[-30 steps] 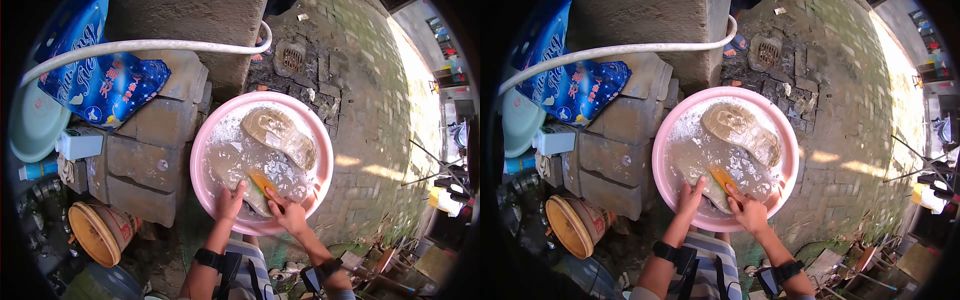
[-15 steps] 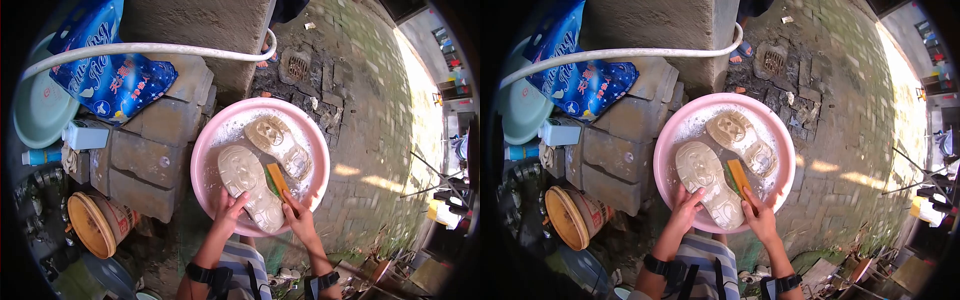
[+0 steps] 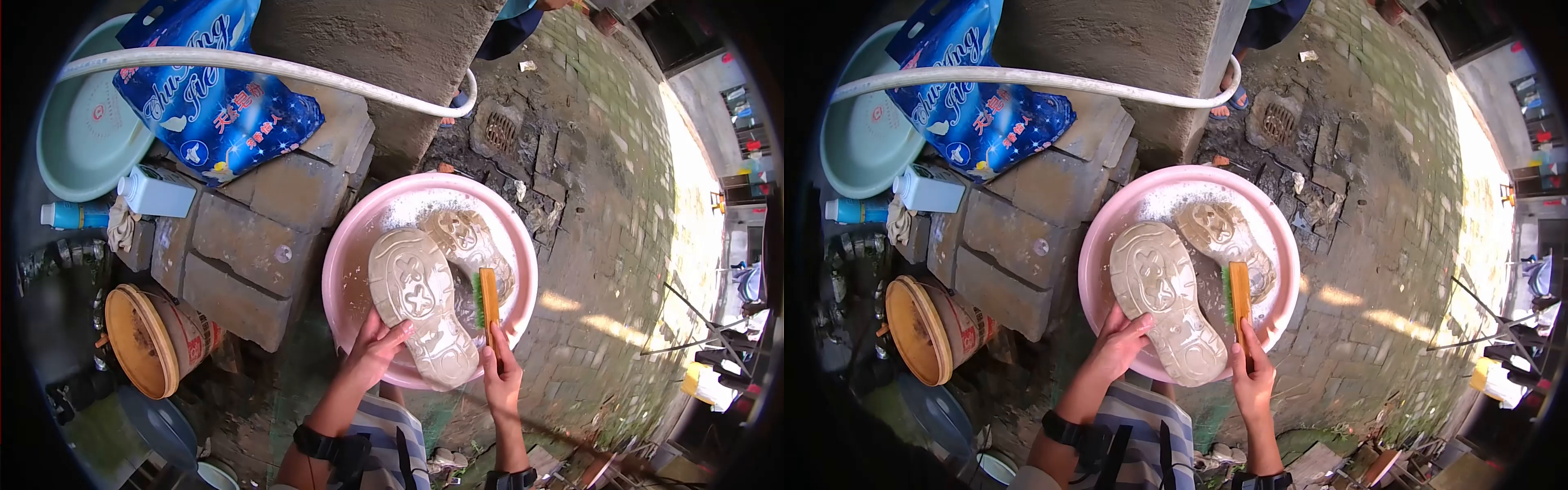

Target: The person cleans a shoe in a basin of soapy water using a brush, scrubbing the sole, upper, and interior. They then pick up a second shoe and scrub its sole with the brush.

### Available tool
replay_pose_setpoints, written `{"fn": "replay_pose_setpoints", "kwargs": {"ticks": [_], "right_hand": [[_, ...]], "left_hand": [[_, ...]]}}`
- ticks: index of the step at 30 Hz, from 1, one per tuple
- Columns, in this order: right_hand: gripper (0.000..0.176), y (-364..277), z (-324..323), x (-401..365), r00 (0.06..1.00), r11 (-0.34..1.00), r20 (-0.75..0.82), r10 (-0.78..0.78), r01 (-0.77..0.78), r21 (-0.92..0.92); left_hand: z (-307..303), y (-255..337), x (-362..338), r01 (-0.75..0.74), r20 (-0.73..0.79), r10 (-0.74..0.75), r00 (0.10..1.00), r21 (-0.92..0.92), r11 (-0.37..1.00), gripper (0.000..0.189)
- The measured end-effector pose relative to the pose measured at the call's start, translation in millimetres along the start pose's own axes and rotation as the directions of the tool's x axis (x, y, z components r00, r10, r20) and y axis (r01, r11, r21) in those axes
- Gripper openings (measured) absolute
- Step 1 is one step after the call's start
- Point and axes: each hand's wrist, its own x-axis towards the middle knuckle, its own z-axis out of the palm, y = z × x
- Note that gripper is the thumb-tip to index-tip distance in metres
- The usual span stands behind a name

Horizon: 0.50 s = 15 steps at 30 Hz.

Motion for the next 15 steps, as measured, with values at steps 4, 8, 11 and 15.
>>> {"fn": "replay_pose_setpoints", "kwargs": {"ticks": [4, 8, 11, 15], "right_hand": [[0.038, 6, 1, -1, 0.999, 1.000, -0.038, 0.003, -0.003, -0.008], [0.039, 21, 1, 0, 0.995, 0.995, -0.030, 0.097, -0.096, 0.031], [0.038, 16, 6, 1, 0.996, 0.998, -0.063, 0.057, -0.056, 0.012], [0.039, 32, 0, 4, 0.985, 0.983, -0.041, 0.168, -0.164, 0.087]], "left_hand": [[0, 5, 0, 0.054, 0.000, -0.054, 0.999, 0.005, 0.999, 0.055], [-4, 2, 5, 0.073, 0.060, -0.072, 0.996, -0.008, 0.997, 0.061], [-1, 5, 6, 0.077, 0.113, -0.074, 0.991, -0.018, 0.997, 0.061], [2, 13, 6, 0.054, 0.172, -0.061, 0.983, 0.048, 0.997, 0.061]]}}
